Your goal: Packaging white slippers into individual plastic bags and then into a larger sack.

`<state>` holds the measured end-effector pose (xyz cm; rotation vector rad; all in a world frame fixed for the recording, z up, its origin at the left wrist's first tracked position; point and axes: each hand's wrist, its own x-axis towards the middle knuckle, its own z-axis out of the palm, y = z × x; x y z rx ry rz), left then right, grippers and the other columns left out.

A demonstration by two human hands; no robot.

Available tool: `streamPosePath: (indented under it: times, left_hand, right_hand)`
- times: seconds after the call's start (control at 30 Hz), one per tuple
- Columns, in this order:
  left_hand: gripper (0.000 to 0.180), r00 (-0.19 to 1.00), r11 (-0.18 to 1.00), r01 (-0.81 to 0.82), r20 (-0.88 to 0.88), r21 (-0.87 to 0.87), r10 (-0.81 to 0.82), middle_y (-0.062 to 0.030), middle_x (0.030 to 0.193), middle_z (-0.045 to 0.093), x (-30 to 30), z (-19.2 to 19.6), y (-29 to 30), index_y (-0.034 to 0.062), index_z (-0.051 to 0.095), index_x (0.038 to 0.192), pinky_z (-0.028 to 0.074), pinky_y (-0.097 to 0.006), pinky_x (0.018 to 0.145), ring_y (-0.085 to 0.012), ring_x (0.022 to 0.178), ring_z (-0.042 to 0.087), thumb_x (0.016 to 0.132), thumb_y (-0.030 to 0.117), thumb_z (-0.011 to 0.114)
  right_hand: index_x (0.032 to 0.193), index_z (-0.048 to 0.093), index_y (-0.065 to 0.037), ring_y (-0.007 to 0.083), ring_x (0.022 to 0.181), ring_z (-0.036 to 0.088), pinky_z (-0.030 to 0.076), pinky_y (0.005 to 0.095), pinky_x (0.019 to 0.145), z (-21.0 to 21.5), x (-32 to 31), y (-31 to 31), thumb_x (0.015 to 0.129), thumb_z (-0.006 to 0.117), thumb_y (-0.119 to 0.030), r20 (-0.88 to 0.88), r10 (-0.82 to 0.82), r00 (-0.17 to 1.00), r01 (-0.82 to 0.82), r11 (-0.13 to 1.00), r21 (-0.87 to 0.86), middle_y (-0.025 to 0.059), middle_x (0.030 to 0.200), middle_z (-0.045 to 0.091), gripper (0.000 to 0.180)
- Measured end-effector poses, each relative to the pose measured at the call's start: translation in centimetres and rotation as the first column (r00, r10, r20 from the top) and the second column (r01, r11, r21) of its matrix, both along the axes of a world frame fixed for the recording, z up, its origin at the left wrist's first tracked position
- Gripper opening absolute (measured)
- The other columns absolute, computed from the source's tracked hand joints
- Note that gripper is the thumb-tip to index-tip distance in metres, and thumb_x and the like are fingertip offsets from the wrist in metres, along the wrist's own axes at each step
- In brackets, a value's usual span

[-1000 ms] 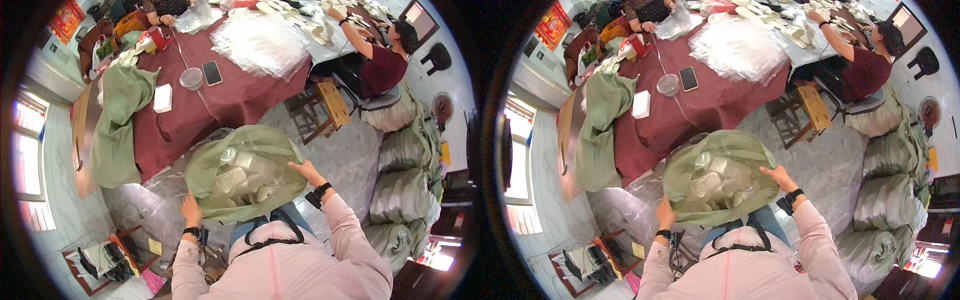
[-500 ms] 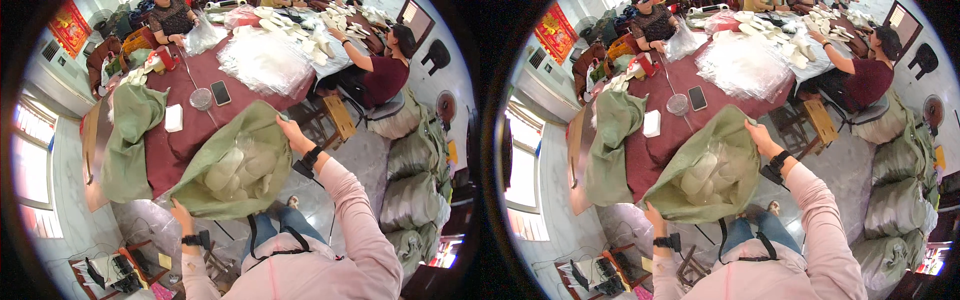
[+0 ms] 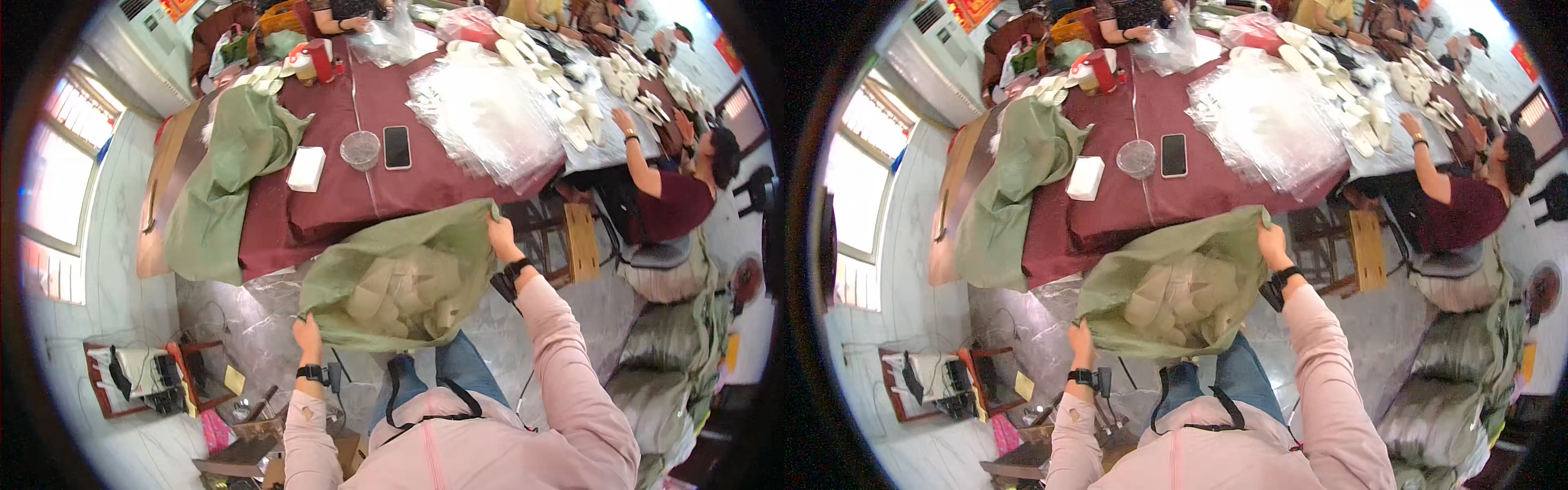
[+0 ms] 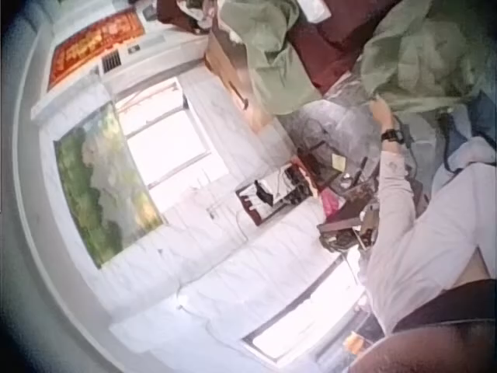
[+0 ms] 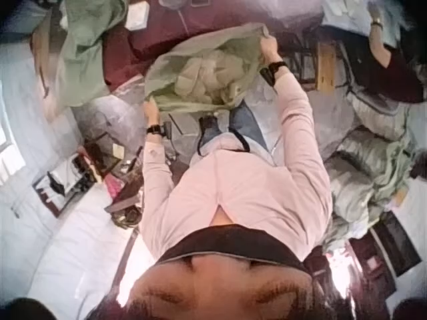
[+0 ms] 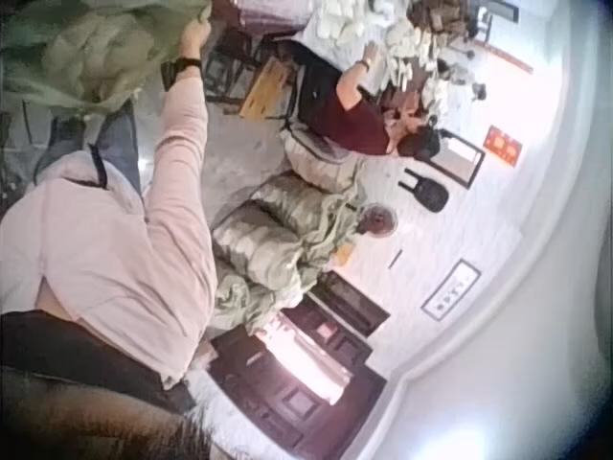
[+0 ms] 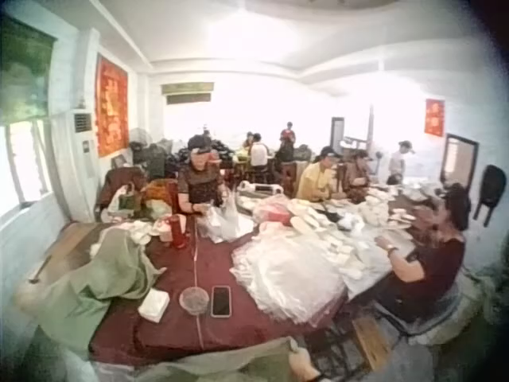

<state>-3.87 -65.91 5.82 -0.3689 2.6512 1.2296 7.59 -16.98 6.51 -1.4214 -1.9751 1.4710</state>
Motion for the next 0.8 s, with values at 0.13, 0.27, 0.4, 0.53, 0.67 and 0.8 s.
streamPosePath:
  times: [0.13, 0.27, 0.4, 0.53, 0.67, 0.8]
  left_hand:
    - [0.050, 0.996, 0.885, 0.071, 0.072, -0.461, -0.043, -0.0195, 0.120, 0.055, 2.2, 0.9, -1.8, 0.0062, 0.045, 0.131, 0.036, -0.045, 0.096, -0.0356, 0.115, 0.049, 0.083, 0.017, 0.054]
    - [0.059, 0.754, 0.244, 0.245, 0.026, -0.938, -0.656, -0.0187, 0.129, 0.047, 2.8, 3.4, 5.2, 0.0136, 0.032, 0.140, 0.024, -0.049, 0.107, -0.0348, 0.122, 0.041, 0.084, 0.012, 0.050]
    - [0.049, 0.510, -0.012, 0.445, 0.265, -0.895, -0.818, -0.0149, 0.114, 0.057, 3.1, -0.3, 7.2, 0.0137, 0.038, 0.136, 0.023, -0.051, 0.107, -0.0325, 0.112, 0.050, 0.087, 0.012, 0.044]
    - [0.038, 0.629, 0.183, 0.750, 0.600, -0.636, -0.495, -0.0159, 0.096, 0.065, 0.0, -2.4, 7.4, 0.0099, 0.051, 0.126, 0.041, -0.051, 0.092, -0.0330, 0.092, 0.062, 0.089, 0.018, 0.043]
    - [0.036, 0.853, 0.764, 0.118, -0.329, -0.634, -0.405, -0.0241, 0.102, 0.062, -7.7, 0.4, 7.7, -0.0014, 0.056, 0.113, 0.045, -0.050, 0.080, -0.0404, 0.090, 0.060, 0.092, 0.023, 0.040]
    - [0.042, 0.902, 0.911, 0.035, -0.379, -0.410, -0.205, -0.0236, 0.105, 0.062, -16.1, 3.6, 4.5, 0.0017, 0.060, 0.111, 0.044, -0.044, 0.084, -0.0415, 0.098, 0.056, 0.095, 0.034, 0.038]
  right_hand:
    - [0.099, 0.063, 0.005, 0.0128, 0.076, 0.055, 0.044, 0.0306, 0.068, 0.9, 1.5, 0.7, 0.093, 0.054, -0.030, -0.153, 0.014, 0.988, -0.029, 0.995, -0.096, 0.0051, 0.083, 0.064, 0.037]
    - [0.104, 0.062, 0.002, 0.0149, 0.080, 0.057, 0.045, 0.0310, 0.071, -1.1, 4.3, 5.2, 0.093, 0.055, -0.037, -0.221, -0.007, 0.975, -0.060, 0.954, -0.295, 0.0052, 0.093, 0.064, 0.041]
    - [0.094, 0.065, 0.003, 0.0113, 0.076, 0.052, 0.043, 0.0292, 0.067, 1.2, 3.3, 4.1, 0.093, 0.055, -0.033, -0.094, -0.012, 0.996, -0.015, 0.959, -0.285, 0.0030, 0.083, 0.063, 0.037]
    - [0.094, 0.065, 0.001, 0.0122, 0.077, 0.052, 0.042, 0.0299, 0.069, -0.5, 3.0, 4.5, 0.092, 0.054, -0.038, -0.078, 0.109, 0.991, -0.121, 0.978, -0.172, 0.0030, 0.083, 0.062, 0.041]
    - [0.090, 0.064, 0.003, 0.0114, 0.069, 0.049, 0.042, 0.0304, 0.064, 1.0, 0.3, 3.3, 0.092, 0.055, -0.038, -0.034, 0.005, 0.999, -0.010, 0.989, -0.146, 0.0029, 0.077, 0.061, 0.042]
    - [0.090, 0.062, 0.004, 0.0159, 0.069, 0.055, 0.043, 0.0357, 0.063, -3.2, -0.5, 2.6, 0.091, 0.054, -0.038, -0.185, -0.154, 0.970, 0.129, 0.982, -0.140, 0.0066, 0.075, 0.062, 0.042]
